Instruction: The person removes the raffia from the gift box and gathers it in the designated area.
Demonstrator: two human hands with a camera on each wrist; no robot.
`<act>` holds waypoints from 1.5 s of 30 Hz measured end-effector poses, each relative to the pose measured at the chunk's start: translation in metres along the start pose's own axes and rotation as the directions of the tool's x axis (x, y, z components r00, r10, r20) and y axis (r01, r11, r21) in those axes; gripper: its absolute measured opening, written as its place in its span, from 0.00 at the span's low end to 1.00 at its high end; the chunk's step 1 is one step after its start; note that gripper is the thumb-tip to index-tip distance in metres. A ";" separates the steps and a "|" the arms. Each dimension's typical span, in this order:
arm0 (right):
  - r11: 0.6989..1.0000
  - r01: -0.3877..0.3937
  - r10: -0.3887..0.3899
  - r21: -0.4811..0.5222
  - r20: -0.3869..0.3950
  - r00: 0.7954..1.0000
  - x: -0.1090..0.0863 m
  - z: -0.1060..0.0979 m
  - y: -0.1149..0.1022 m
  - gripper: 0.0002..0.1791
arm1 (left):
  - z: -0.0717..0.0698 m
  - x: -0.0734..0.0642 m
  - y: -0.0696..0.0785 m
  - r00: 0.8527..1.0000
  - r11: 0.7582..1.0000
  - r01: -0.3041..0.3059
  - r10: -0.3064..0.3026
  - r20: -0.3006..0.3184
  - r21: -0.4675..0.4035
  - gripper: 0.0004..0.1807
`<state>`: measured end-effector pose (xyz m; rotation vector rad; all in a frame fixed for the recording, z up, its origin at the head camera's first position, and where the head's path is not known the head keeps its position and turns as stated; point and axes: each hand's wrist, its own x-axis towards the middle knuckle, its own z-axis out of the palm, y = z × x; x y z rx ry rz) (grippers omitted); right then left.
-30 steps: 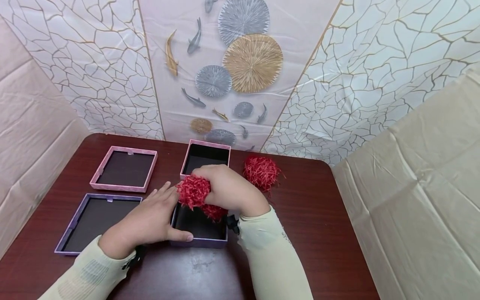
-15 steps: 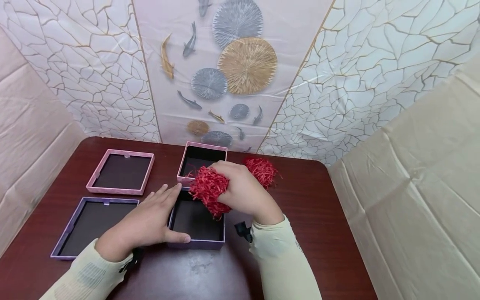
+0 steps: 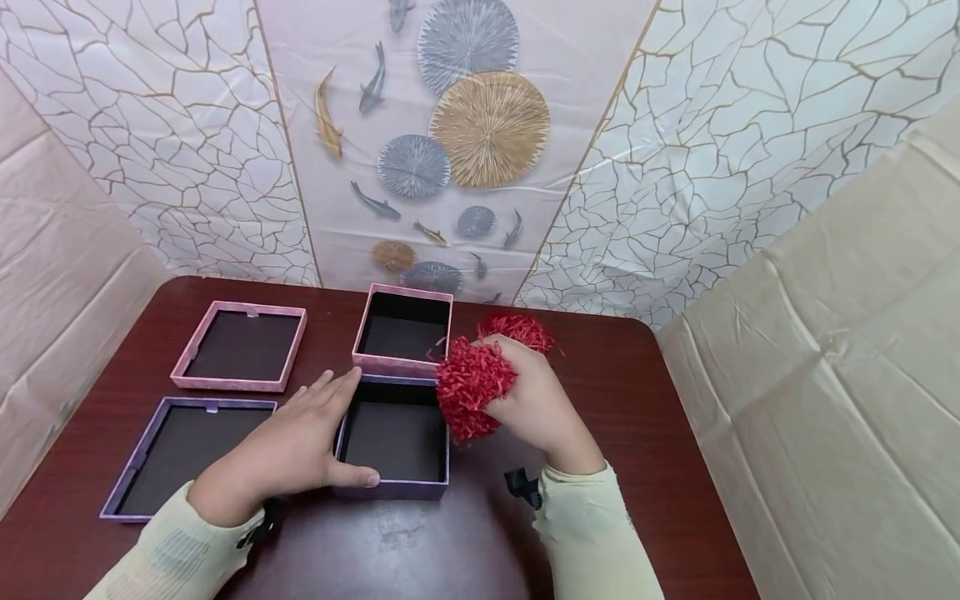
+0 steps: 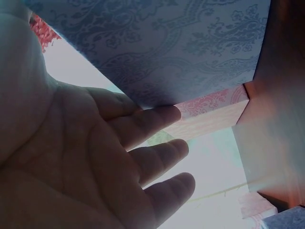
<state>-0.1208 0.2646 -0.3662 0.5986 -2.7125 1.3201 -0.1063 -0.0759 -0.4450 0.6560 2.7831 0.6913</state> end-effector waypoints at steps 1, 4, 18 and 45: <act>1.000 -0.008 0.009 0.010 -0.004 1.000 -0.002 0.000 0.003 0.22 | 0.000 0.000 0.000 1.000 1.000 0.001 -0.001 0.001 -0.002 0.85; 0.999 -0.038 0.038 0.023 -0.021 0.999 -0.008 -0.001 0.011 0.23 | -0.001 -0.001 0.001 1.000 1.000 0.003 -0.003 0.000 -0.005 0.85; 0.992 -0.104 0.109 0.066 -0.066 0.992 -0.037 -0.003 0.060 0.24 | 0.001 0.000 0.001 1.000 1.000 0.000 0.000 -0.004 -0.013 0.85; 0.997 -0.075 0.074 0.002 0.103 0.992 -0.066 0.022 0.130 0.33 | 0.003 0.001 0.000 1.000 1.000 -0.018 0.018 -0.012 -0.023 0.83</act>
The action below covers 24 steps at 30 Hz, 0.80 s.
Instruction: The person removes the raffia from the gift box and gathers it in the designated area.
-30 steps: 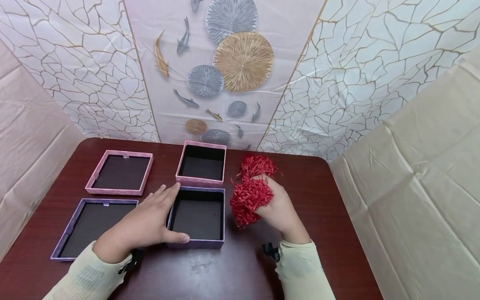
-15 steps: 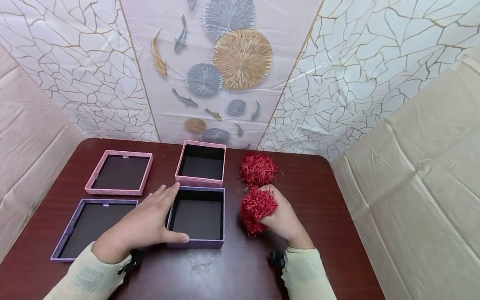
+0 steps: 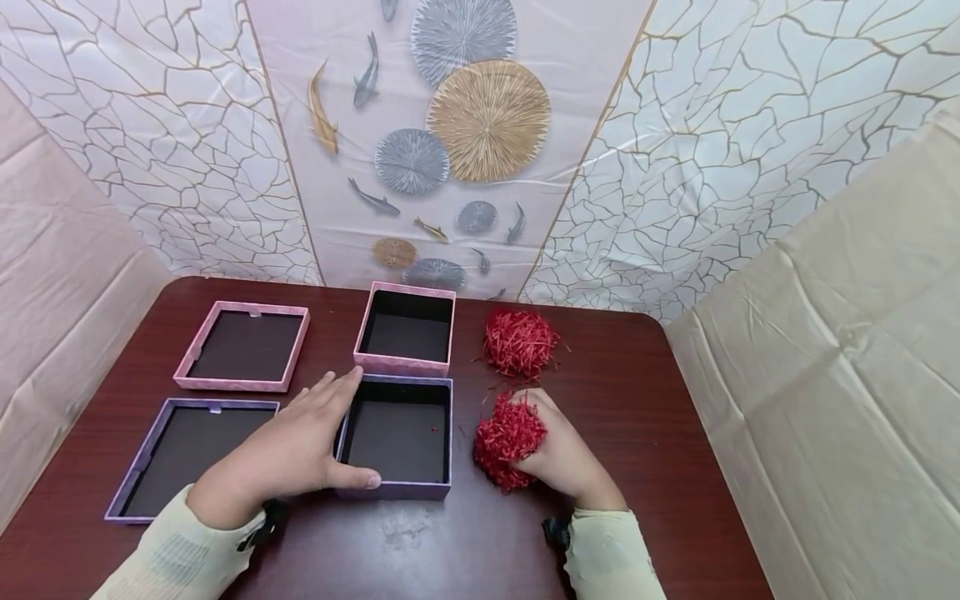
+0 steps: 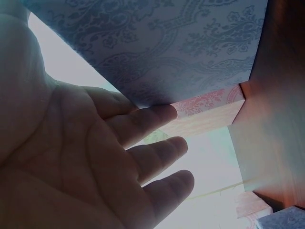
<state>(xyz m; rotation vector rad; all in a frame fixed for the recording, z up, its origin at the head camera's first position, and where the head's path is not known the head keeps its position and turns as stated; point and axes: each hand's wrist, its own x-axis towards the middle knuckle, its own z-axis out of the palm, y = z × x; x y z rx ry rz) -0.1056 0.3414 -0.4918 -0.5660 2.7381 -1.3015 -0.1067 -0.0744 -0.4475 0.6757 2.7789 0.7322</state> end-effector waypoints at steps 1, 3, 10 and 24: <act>1.000 0.000 0.000 -0.003 0.005 1.000 -0.001 0.000 0.001 0.34 | 0.000 0.000 0.000 1.000 1.000 0.001 -0.001 0.001 -0.001 0.84; 1.000 -0.002 0.002 -0.022 0.017 1.000 -0.002 0.001 0.002 0.36 | 0.000 0.000 0.000 1.000 1.000 0.001 -0.001 0.001 -0.002 0.84; 0.995 -0.012 0.018 -0.097 0.055 0.998 -0.006 0.004 0.002 0.45 | 0.000 -0.001 0.000 1.000 1.000 0.003 -0.003 0.004 -0.002 0.84; 0.956 -0.098 0.140 -0.277 0.136 0.981 -0.006 0.009 -0.004 0.51 | 0.000 0.000 -0.002 1.000 1.000 -0.007 0.007 0.001 0.001 0.84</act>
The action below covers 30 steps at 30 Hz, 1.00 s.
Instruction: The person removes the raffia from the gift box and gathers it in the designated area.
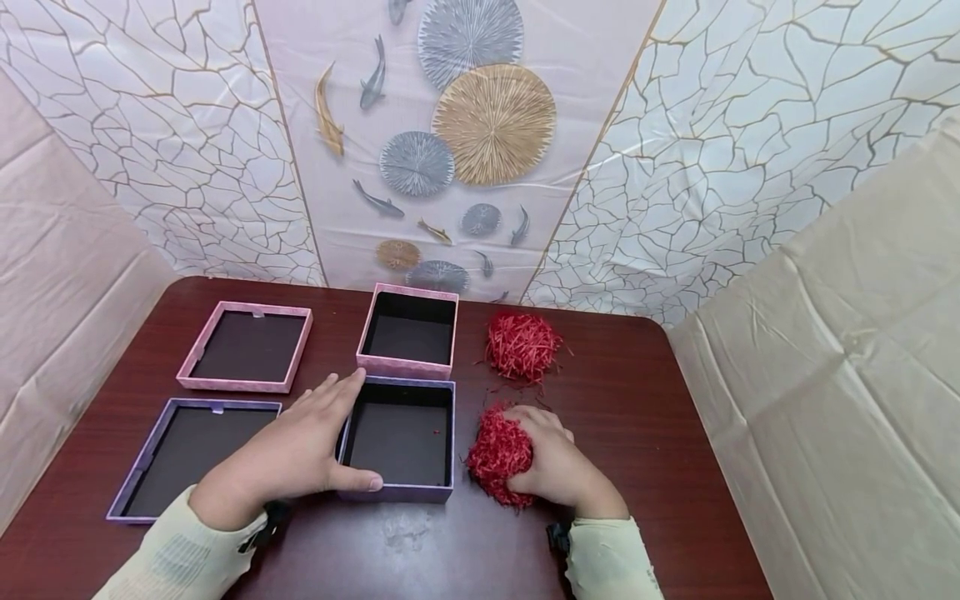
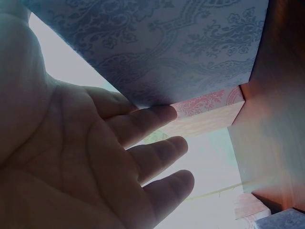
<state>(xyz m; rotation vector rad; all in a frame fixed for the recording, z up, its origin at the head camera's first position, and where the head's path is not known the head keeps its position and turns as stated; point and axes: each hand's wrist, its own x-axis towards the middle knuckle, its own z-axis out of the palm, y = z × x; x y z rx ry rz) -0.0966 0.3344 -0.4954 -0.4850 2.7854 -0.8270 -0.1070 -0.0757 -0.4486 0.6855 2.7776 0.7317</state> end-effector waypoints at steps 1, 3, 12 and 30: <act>1.000 -0.004 0.004 -0.007 0.001 1.000 0.000 0.000 -0.001 0.52 | 0.000 0.000 0.000 1.000 1.000 0.001 -0.001 0.001 0.000 0.84; 1.000 -0.010 0.010 -0.028 0.007 1.000 0.001 0.001 -0.002 0.52 | 0.000 0.000 0.000 1.000 1.000 0.000 0.000 0.001 0.002 0.85; 0.995 -0.011 0.015 -0.095 0.035 0.999 0.002 0.003 -0.004 0.52 | -0.001 -0.001 0.000 1.000 1.000 -0.002 0.002 0.001 0.005 0.85; 0.997 0.043 -0.044 0.071 0.013 0.999 -0.003 -0.009 -0.008 0.61 | 0.000 -0.001 -0.001 1.000 1.000 0.007 -0.007 0.004 -0.011 0.85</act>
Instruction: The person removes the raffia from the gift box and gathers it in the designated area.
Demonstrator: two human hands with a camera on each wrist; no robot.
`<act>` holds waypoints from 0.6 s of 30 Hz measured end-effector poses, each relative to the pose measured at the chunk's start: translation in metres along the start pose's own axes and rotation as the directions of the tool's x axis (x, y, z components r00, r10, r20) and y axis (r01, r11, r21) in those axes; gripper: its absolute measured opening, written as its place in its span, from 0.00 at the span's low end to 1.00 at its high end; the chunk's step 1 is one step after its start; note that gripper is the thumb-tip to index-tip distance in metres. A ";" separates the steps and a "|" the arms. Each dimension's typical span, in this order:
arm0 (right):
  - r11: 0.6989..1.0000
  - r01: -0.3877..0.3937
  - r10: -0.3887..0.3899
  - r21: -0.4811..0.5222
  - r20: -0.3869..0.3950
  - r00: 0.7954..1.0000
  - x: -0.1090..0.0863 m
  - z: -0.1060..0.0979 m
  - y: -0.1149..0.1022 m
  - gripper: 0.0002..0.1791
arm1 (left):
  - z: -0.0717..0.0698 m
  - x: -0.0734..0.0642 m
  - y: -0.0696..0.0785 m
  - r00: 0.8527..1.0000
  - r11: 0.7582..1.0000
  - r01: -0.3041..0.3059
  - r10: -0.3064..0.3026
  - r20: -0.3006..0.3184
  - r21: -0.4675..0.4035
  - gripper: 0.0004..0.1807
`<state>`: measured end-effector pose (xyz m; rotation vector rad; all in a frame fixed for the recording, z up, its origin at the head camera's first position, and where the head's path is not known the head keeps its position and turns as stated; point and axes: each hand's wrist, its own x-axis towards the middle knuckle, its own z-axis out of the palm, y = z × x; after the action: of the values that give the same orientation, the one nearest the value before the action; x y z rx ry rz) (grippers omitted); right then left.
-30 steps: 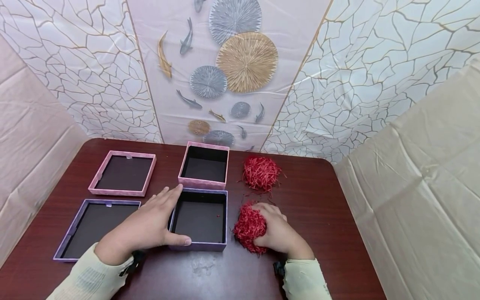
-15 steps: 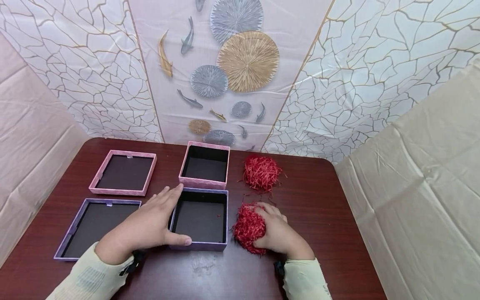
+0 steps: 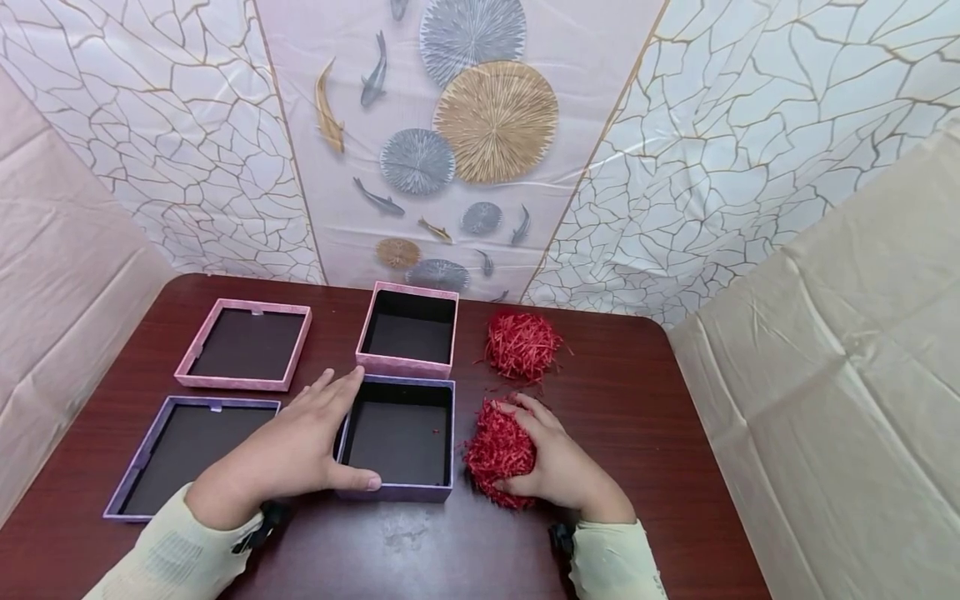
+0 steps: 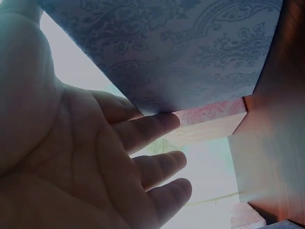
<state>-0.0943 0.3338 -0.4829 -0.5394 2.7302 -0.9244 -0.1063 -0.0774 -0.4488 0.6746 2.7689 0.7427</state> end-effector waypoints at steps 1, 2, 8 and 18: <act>1.000 0.001 -0.001 0.006 -0.002 1.000 0.000 0.000 -0.001 0.60 | 0.000 0.000 0.000 1.000 1.000 -0.001 0.001 0.002 -0.003 0.85; 1.000 0.004 -0.004 0.007 -0.002 1.000 0.000 -0.001 -0.001 0.60 | 0.000 0.000 0.000 1.000 1.000 -0.002 0.002 0.004 -0.006 0.85; 1.000 0.022 -0.022 -0.005 -0.021 1.000 0.000 -0.005 -0.007 0.59 | 0.000 0.000 0.001 1.000 1.000 -0.008 0.009 0.006 -0.019 0.84; 0.999 0.033 -0.034 -0.017 -0.041 0.999 0.000 -0.006 -0.009 0.58 | -0.001 0.001 -0.001 1.000 0.999 -0.025 0.025 0.004 -0.028 0.83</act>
<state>-0.0939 0.3297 -0.4727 -0.5772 2.7756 -0.9322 -0.1078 -0.0779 -0.4480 0.7063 2.7452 0.7829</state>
